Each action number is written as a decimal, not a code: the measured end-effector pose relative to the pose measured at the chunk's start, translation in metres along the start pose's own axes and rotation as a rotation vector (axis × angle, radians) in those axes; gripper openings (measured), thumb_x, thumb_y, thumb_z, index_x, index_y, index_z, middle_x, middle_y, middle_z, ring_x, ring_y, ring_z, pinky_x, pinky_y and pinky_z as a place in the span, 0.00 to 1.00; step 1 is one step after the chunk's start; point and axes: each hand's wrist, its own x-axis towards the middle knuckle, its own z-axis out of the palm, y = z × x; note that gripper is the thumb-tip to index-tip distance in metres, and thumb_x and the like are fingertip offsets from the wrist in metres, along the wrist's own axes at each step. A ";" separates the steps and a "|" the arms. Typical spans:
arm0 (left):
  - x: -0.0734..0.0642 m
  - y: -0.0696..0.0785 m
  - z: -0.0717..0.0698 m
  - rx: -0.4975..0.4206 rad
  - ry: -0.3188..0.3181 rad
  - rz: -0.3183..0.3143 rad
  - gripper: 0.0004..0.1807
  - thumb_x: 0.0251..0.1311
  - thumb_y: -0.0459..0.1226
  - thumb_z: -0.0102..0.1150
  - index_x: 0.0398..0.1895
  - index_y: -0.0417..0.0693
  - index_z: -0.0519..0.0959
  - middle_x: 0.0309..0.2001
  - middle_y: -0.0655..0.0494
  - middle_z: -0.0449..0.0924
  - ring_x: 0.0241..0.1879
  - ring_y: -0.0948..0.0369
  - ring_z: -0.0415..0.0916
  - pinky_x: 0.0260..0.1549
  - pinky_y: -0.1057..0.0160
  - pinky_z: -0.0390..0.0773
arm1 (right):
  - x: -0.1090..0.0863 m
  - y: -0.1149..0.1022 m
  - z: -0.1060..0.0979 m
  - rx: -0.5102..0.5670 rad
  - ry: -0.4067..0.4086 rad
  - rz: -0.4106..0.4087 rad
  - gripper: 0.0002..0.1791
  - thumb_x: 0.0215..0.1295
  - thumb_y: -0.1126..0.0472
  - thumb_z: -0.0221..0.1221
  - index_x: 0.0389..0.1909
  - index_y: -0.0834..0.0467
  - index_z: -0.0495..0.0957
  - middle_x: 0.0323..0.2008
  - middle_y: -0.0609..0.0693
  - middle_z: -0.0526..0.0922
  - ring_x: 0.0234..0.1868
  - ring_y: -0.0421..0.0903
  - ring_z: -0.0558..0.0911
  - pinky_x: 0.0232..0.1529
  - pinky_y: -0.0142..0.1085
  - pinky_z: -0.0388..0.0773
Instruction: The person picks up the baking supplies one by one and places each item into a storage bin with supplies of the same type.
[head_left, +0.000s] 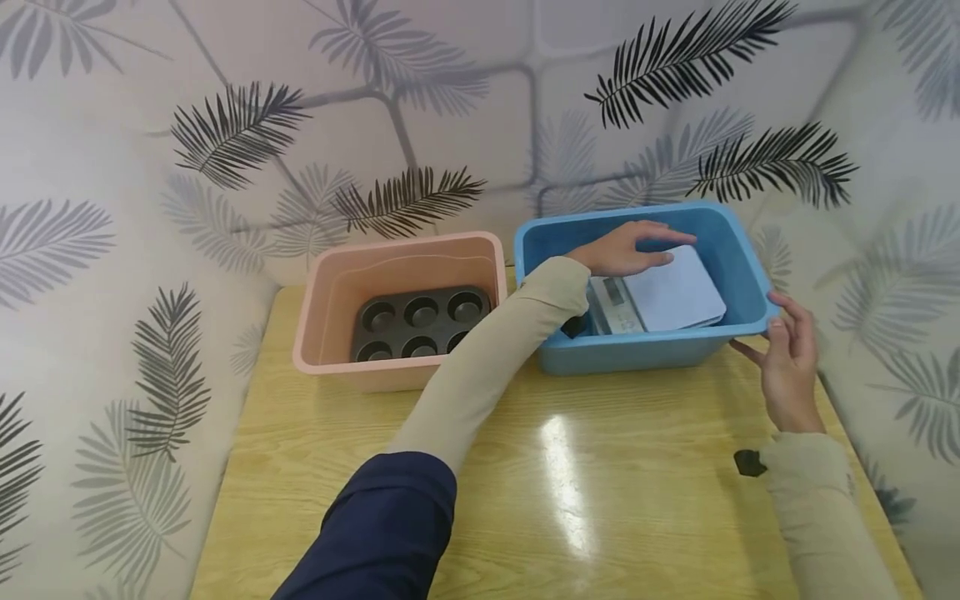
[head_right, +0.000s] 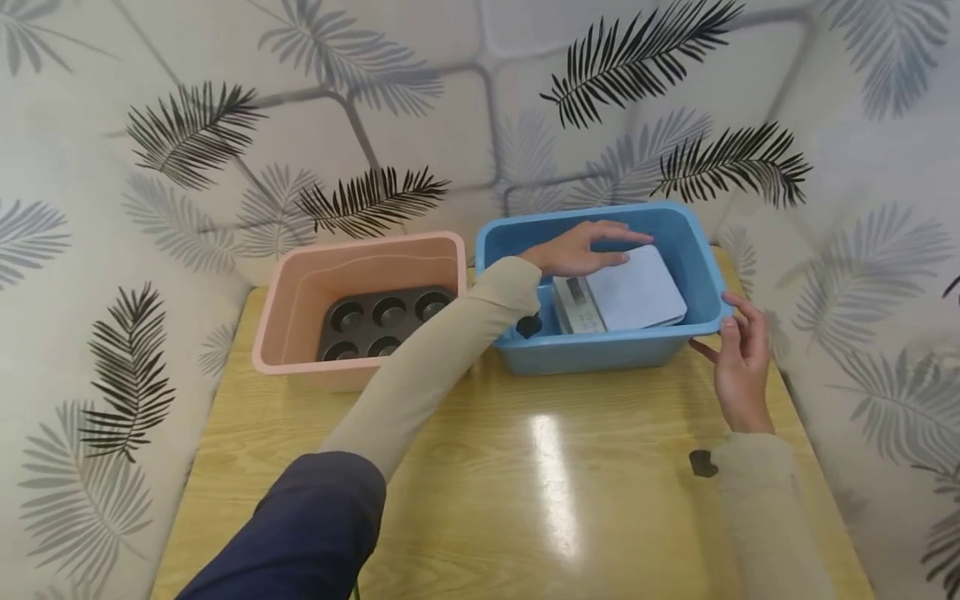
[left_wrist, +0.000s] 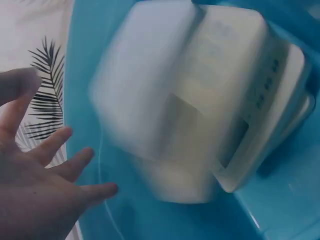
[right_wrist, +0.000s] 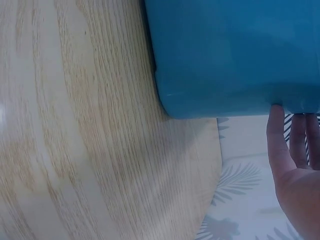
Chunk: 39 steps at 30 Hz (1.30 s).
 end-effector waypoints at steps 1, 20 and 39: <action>-0.001 0.002 0.000 -0.002 0.018 -0.003 0.26 0.86 0.41 0.51 0.83 0.55 0.71 0.86 0.55 0.63 0.88 0.61 0.52 0.83 0.67 0.57 | 0.000 -0.001 0.001 -0.002 0.000 -0.002 0.23 0.89 0.58 0.49 0.78 0.53 0.70 0.62 0.49 0.77 0.64 0.44 0.78 0.44 0.26 0.88; -0.026 0.021 -0.002 -0.220 0.065 -0.165 0.33 0.89 0.55 0.37 0.87 0.53 0.62 0.84 0.54 0.66 0.82 0.58 0.66 0.73 0.69 0.71 | 0.001 -0.005 0.009 0.018 0.033 0.037 0.23 0.90 0.60 0.46 0.79 0.52 0.69 0.63 0.49 0.76 0.64 0.45 0.78 0.43 0.26 0.88; -0.075 0.022 -0.002 -0.141 0.097 -0.060 0.28 0.91 0.48 0.34 0.85 0.51 0.66 0.78 0.49 0.72 0.72 0.57 0.75 0.59 0.64 0.80 | -0.003 -0.004 0.008 0.047 0.041 0.036 0.22 0.89 0.60 0.48 0.78 0.52 0.70 0.58 0.50 0.75 0.58 0.43 0.82 0.40 0.26 0.88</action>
